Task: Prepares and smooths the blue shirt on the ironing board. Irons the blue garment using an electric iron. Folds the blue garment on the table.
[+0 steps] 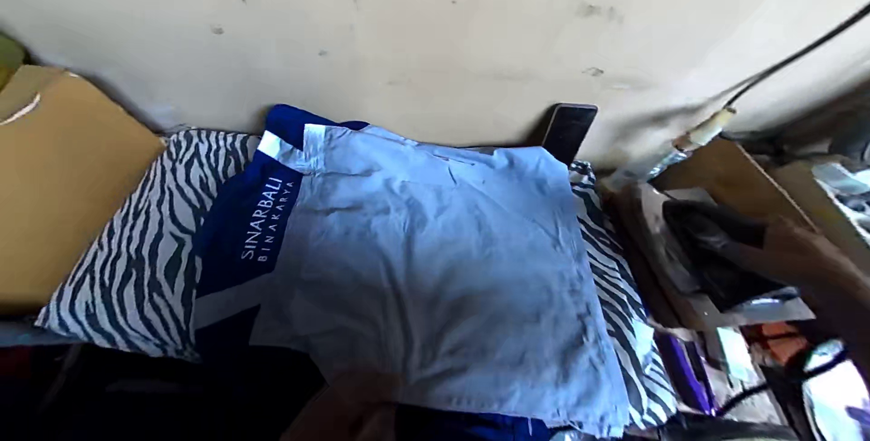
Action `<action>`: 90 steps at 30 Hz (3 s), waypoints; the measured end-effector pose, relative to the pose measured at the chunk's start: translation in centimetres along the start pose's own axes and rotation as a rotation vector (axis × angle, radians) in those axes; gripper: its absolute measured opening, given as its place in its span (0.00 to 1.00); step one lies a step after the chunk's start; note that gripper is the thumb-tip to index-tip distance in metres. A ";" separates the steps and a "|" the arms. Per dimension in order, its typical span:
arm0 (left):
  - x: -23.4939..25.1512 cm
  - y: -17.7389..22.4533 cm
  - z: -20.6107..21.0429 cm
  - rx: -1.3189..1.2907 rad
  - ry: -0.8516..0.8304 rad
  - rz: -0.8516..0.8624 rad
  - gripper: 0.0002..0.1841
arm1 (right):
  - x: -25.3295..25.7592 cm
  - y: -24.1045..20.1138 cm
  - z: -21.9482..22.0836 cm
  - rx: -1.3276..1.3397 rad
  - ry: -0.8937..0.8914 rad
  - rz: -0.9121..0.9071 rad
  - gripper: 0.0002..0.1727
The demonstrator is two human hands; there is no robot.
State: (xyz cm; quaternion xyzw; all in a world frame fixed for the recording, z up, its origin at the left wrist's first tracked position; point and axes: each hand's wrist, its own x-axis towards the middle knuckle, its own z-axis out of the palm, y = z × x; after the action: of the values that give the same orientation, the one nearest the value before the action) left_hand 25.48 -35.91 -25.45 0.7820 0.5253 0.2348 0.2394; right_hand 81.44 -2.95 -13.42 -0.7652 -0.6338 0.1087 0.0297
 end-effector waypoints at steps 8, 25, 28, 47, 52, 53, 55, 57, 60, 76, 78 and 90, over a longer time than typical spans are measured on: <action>0.5 -13.1 -6.6 0.365 0.444 -0.366 0.29 | -22.4 -30.7 10.7 -0.109 -0.616 -0.697 0.36; -3.4 -22.9 -8.9 0.489 0.417 -0.513 0.30 | -21.0 -34.0 12.7 -0.243 -0.571 -0.809 0.38; -3.6 -22.7 -9.1 0.482 0.384 -0.513 0.30 | -24.2 -38.6 14.8 -0.159 -0.658 -1.002 0.34; -1.3 -15.7 -5.7 0.480 0.423 -0.568 0.31 | -26.5 -23.6 15.3 -0.184 -0.175 -0.979 0.28; -6.4 -14.3 -9.2 0.120 0.693 -1.072 0.38 | -28.0 -29.3 14.9 -0.194 -0.308 -0.886 0.29; -6.2 -14.2 -9.4 0.075 0.684 -1.093 0.35 | -28.5 -32.1 14.9 -0.207 -0.396 -0.866 0.30; -5.9 -15.0 -9.7 0.061 0.692 -1.072 0.29 | -29.6 -36.9 15.1 -0.243 -0.549 -0.810 0.32; -6.1 -16.1 -9.9 0.087 0.724 -1.005 0.25 | -30.4 -38.3 15.6 -0.251 -0.572 -0.789 0.33; -6.4 -17.4 -9.7 0.136 0.744 -0.950 0.23 | -30.7 -35.7 16.2 -0.256 -0.439 -0.797 0.34; -2.0 -22.9 -11.5 0.473 0.400 -0.439 0.26 | -31.9 -34.5 15.6 -0.232 -0.337 -0.579 0.36; -0.3 -21.4 -12.0 0.498 0.444 -0.431 0.23 | -31.3 -38.8 15.3 -0.240 -0.450 -0.495 0.39; 5.1 -21.9 -12.9 0.504 0.447 -0.342 0.24 | -23.6 -45.9 14.9 -0.277 -0.395 -0.419 0.40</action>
State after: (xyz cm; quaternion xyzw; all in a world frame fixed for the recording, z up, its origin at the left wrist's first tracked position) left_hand 3.66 -22.22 -28.51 0.6471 0.7287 0.2195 -0.0455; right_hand 30.10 -18.47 -16.47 -0.5790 -0.7798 0.1596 -0.1767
